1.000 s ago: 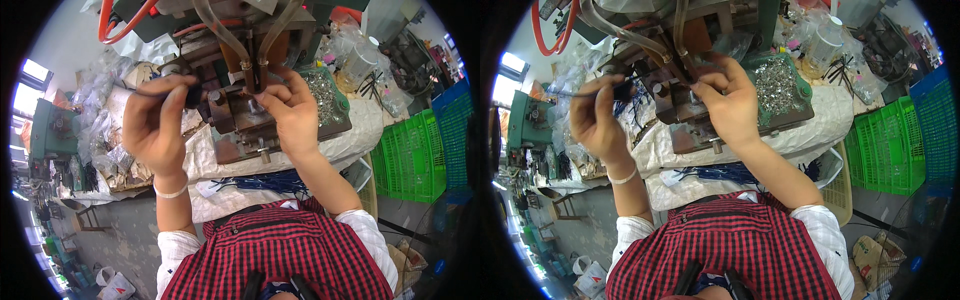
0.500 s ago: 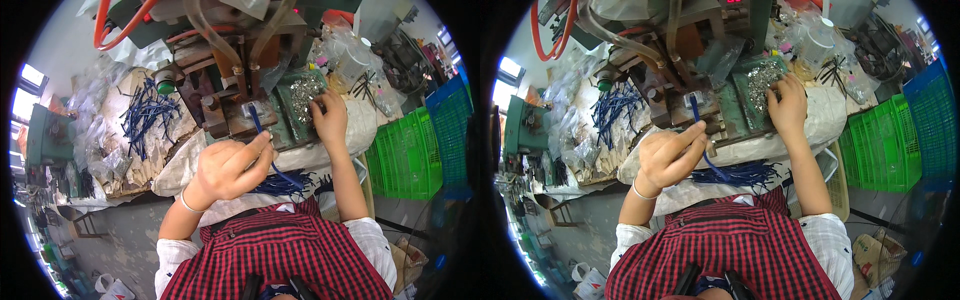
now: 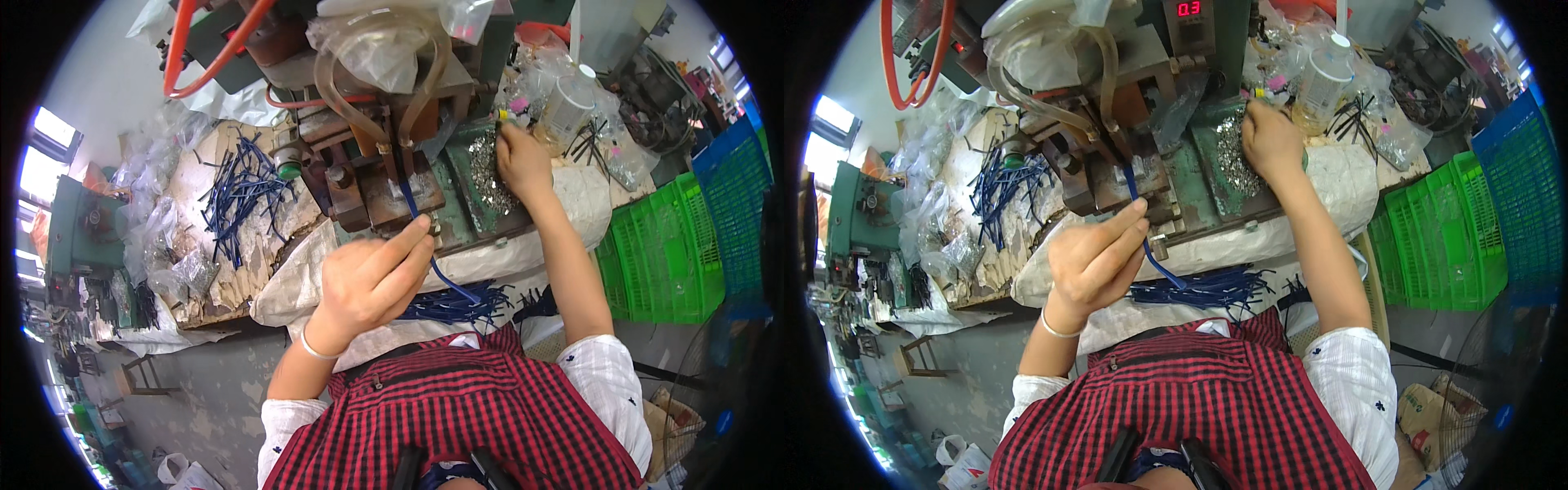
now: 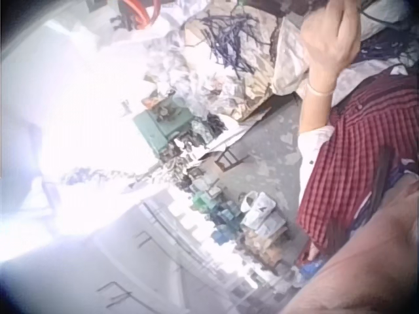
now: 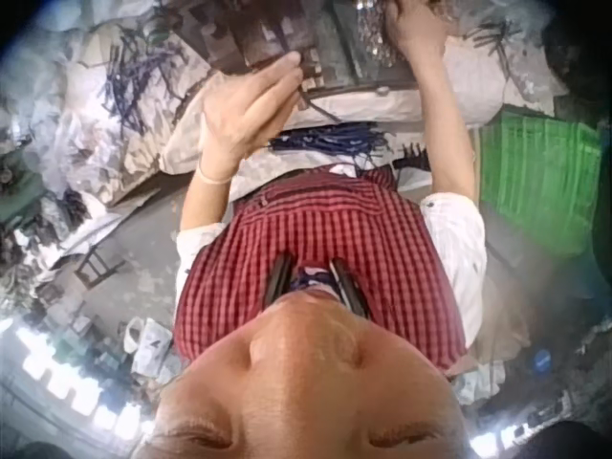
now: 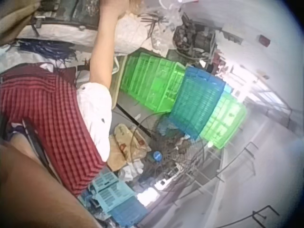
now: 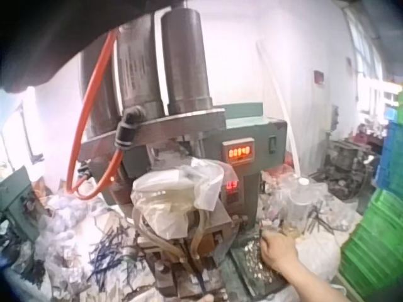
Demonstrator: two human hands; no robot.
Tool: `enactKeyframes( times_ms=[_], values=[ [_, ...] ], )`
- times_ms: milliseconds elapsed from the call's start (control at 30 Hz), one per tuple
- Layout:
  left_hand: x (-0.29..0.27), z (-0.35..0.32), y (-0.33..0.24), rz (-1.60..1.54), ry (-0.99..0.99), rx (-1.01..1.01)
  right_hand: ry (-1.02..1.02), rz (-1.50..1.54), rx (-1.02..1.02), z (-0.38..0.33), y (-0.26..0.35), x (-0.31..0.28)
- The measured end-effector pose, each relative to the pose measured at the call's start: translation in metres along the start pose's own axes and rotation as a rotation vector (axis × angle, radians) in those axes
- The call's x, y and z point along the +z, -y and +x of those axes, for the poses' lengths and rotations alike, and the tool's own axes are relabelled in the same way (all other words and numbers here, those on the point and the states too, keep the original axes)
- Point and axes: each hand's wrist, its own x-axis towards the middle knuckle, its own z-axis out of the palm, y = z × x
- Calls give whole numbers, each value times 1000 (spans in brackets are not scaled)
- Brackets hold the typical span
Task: The person repeatedly picks blue plastic cable ties and small metal components, inserts them into a manual crimping machine, and operates the lever to crimp the parts. Finished assemblies are placed into a green tray on the right side of the workbench.
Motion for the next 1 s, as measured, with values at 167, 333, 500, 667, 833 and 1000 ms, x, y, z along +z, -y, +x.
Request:
enactKeyframes(
  times_ms=[167, 333, 500, 667, 833, 1000],
  values=[
    [-32, -44, 6, 118, -44, -103, -54, 175, 1, -39, 24, -11],
    [-85, -62, 53, 407, -268, -494, -312, 681, 384, -62, 6, -19],
    [-86, -85, 115, 470, -89, -768, -410, 962, 524, -55, 29, 1],
    [-24, -129, 186, 742, 304, -647, -291, 944, 441, -38, 65, -1],
    [1, -170, 204, 739, 209, -750, -159, 876, 184, -62, 101, -31],
    [-14, -153, 191, 575, -39, -839, -137, 760, -46, -48, 128, -40]
  ],
)
